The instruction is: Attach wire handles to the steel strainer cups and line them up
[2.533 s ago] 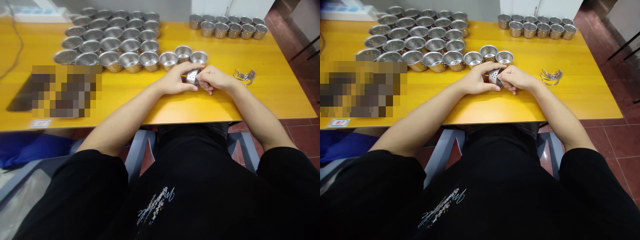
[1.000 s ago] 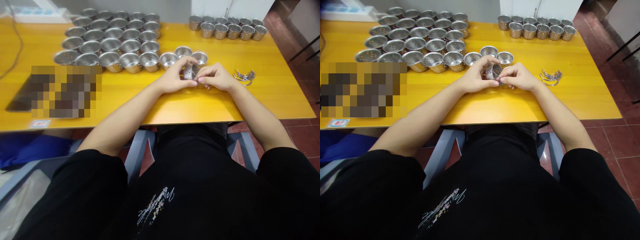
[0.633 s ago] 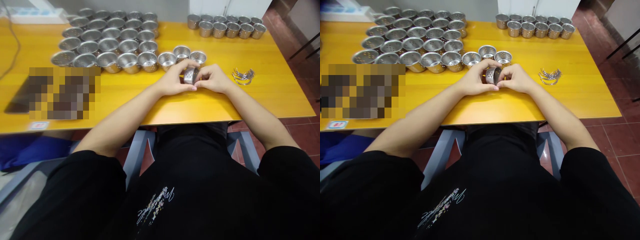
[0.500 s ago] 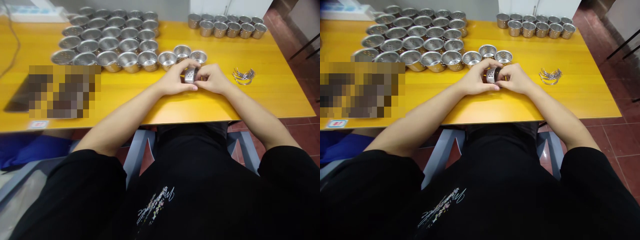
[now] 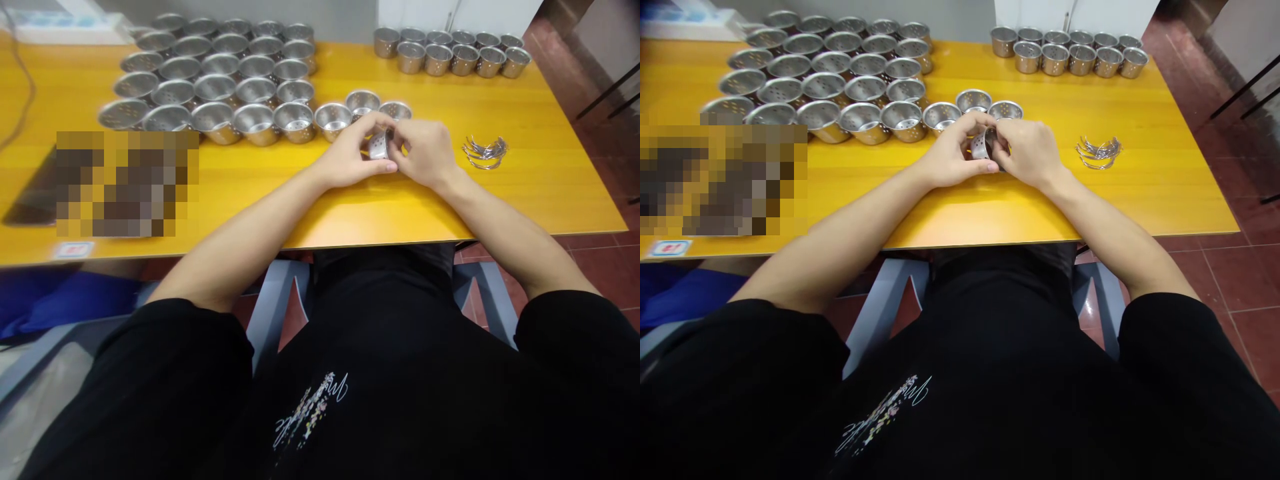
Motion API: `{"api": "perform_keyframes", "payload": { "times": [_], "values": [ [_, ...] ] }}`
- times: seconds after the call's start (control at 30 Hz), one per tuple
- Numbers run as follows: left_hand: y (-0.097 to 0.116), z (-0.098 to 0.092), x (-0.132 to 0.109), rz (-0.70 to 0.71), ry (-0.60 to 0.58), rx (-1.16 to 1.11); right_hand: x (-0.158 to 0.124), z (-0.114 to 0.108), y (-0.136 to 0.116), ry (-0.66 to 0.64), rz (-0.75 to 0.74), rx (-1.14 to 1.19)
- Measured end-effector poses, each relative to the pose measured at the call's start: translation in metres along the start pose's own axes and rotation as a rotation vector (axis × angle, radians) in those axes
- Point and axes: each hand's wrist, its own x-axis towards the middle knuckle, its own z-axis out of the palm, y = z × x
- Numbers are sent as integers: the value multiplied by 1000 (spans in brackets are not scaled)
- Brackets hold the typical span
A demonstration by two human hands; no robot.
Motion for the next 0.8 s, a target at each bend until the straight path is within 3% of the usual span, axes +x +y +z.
{"api": "perform_keyframes", "payload": {
  "times": [0.27,0.6,0.8],
  "values": [
    [-11,-4,4,-17,35,-3,3,-13,-1,36,31,2],
    [-6,-5,0,-49,70,-16,-2,-25,16,-150,112,479],
    [-1,-8,-3,-27,34,-10,-3,-18,9,-308,58,574]
  ]
}}
